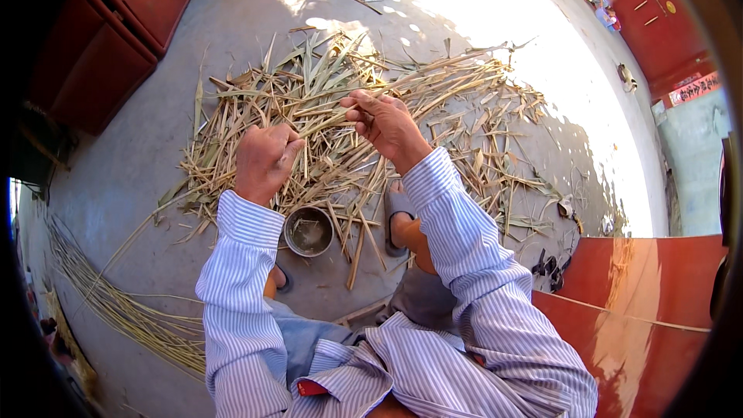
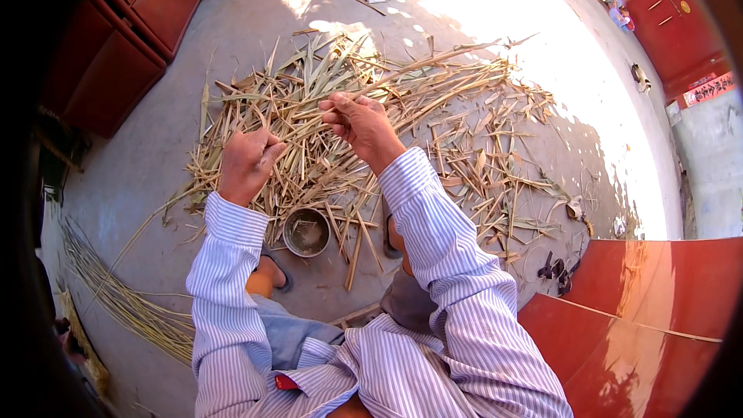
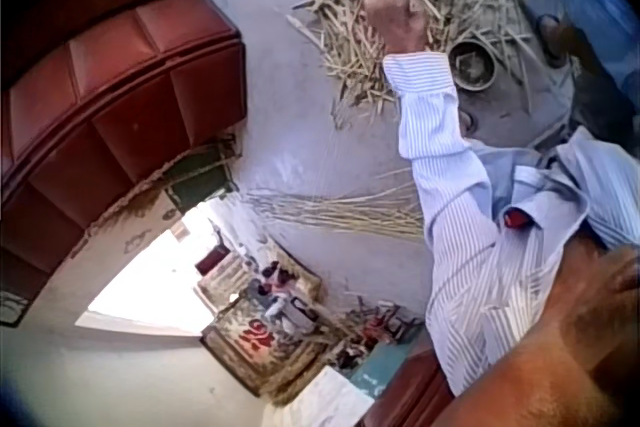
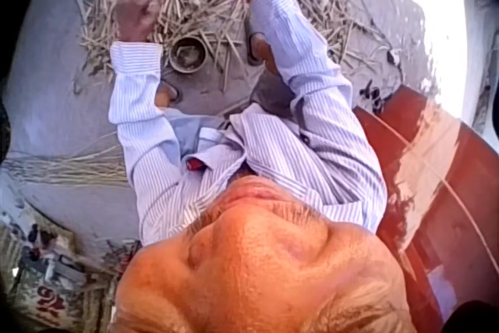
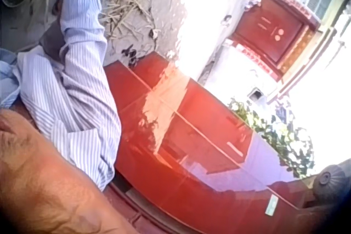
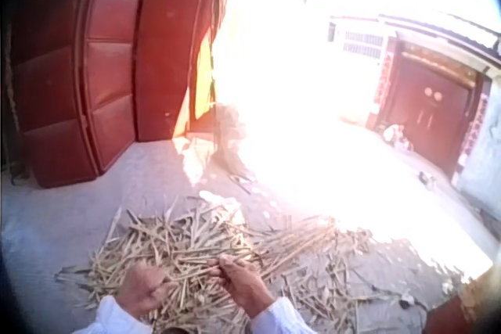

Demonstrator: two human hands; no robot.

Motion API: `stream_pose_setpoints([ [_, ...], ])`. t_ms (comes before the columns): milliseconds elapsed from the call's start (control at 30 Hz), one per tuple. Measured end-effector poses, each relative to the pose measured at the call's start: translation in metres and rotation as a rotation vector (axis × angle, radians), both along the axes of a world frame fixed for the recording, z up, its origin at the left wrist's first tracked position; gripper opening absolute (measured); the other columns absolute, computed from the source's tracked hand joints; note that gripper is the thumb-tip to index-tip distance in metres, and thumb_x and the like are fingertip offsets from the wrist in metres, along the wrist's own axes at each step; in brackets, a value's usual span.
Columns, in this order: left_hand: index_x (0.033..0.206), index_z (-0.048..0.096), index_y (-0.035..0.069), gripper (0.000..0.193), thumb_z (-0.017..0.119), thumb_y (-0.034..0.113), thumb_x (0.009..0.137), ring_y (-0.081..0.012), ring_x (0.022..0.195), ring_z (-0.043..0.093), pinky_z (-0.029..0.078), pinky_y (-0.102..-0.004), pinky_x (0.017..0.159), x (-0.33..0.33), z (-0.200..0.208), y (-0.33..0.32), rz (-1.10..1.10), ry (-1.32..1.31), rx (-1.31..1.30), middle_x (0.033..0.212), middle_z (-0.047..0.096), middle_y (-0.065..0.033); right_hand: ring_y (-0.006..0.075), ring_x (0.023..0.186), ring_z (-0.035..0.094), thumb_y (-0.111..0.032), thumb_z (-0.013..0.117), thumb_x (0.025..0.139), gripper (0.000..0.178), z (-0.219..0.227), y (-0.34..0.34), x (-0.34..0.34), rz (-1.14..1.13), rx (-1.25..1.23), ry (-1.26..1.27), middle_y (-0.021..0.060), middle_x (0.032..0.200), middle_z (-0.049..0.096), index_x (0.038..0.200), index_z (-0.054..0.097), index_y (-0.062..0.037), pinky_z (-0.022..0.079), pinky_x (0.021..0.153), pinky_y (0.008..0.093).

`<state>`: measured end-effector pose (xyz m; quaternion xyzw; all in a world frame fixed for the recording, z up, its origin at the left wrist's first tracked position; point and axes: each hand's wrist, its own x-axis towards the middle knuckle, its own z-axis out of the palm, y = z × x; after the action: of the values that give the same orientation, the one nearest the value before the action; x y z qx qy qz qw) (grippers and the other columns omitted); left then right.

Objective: The person sits on the floor and repeatedly picks up dried plant stalks, strips them by hand, and places the processed pieces into a metal bowl. The person handles the stalks one at a time and continues the repetitive stripping motion throughout the clip.

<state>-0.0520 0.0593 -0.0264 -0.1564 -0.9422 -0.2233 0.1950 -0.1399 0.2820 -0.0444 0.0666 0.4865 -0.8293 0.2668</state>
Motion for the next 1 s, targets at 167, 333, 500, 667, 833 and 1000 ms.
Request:
stream_pose_setpoints([
  [167,0.078,0.061,0.007,0.013,0.073,0.015,0.078,-0.0282,0.062,0.057,0.039,-0.0386,0.062,0.010,-0.002,-0.065,0.156,-0.100,-0.093,0.067,0.063,-0.0075,0.0053,0.063,0.056,-0.022,0.054,0.099,0.021,-0.010,0.053,-0.042,-0.263,-0.006,0.076,0.0046,0.091,0.068,0.103,0.059,-0.0024,0.047,0.050,0.0167],
  [333,0.078,0.061,0.008,0.012,0.071,0.016,0.079,-0.0262,0.066,0.060,0.037,-0.0384,0.065,0.012,-0.009,-0.082,0.205,-0.093,-0.060,0.071,0.064,-0.0063,0.0072,0.062,0.058,-0.023,0.059,0.096,0.021,-0.012,0.065,-0.045,-0.367,-0.092,0.130,0.0073,0.091,0.070,0.101,0.062,-0.0028,0.047,0.049,0.0178],
  [500,0.082,0.064,0.008,0.012,0.071,0.018,0.080,-0.0266,0.067,0.061,0.040,-0.0377,0.065,-0.013,-0.011,-0.027,0.036,0.019,0.105,0.072,0.065,-0.0069,0.0090,0.073,0.063,-0.019,0.059,0.096,0.023,-0.002,0.019,-0.014,-0.178,-0.192,0.154,0.0086,0.099,0.069,0.111,0.059,-0.0025,0.051,0.059,0.0189],
  [667,0.079,0.064,0.008,0.014,0.073,0.019,0.079,-0.0287,0.064,0.060,0.042,-0.0403,0.063,-0.017,-0.011,-0.017,0.050,-0.035,0.070,0.067,0.063,-0.0088,0.0115,0.082,0.066,-0.016,0.060,0.095,0.020,0.005,-0.016,0.008,-0.119,0.008,0.261,0.0087,0.103,0.068,0.111,0.059,-0.0032,0.053,0.066,0.0211],
  [833,0.078,0.062,0.007,0.014,0.073,0.016,0.078,-0.0285,0.065,0.059,0.040,-0.0385,0.062,-0.020,-0.017,-0.014,0.074,-0.002,0.096,0.070,0.064,-0.0081,0.0127,0.066,0.066,-0.022,0.068,0.091,0.022,0.004,-0.029,0.005,-0.300,0.151,0.283,0.0075,0.080,0.069,0.092,0.064,-0.0003,0.052,0.054,0.0216],
  [1000,0.078,0.060,0.007,0.017,0.074,0.017,0.077,-0.0288,0.067,0.060,0.041,-0.0398,0.064,-0.017,-0.015,-0.024,0.060,0.030,0.026,0.067,0.062,-0.0083,0.0121,0.066,0.066,-0.024,0.070,0.089,0.024,0.004,-0.016,-0.004,-0.380,0.132,0.267,0.0068,0.079,0.069,0.088,0.065,-0.0006,0.051,0.053,0.0208],
])
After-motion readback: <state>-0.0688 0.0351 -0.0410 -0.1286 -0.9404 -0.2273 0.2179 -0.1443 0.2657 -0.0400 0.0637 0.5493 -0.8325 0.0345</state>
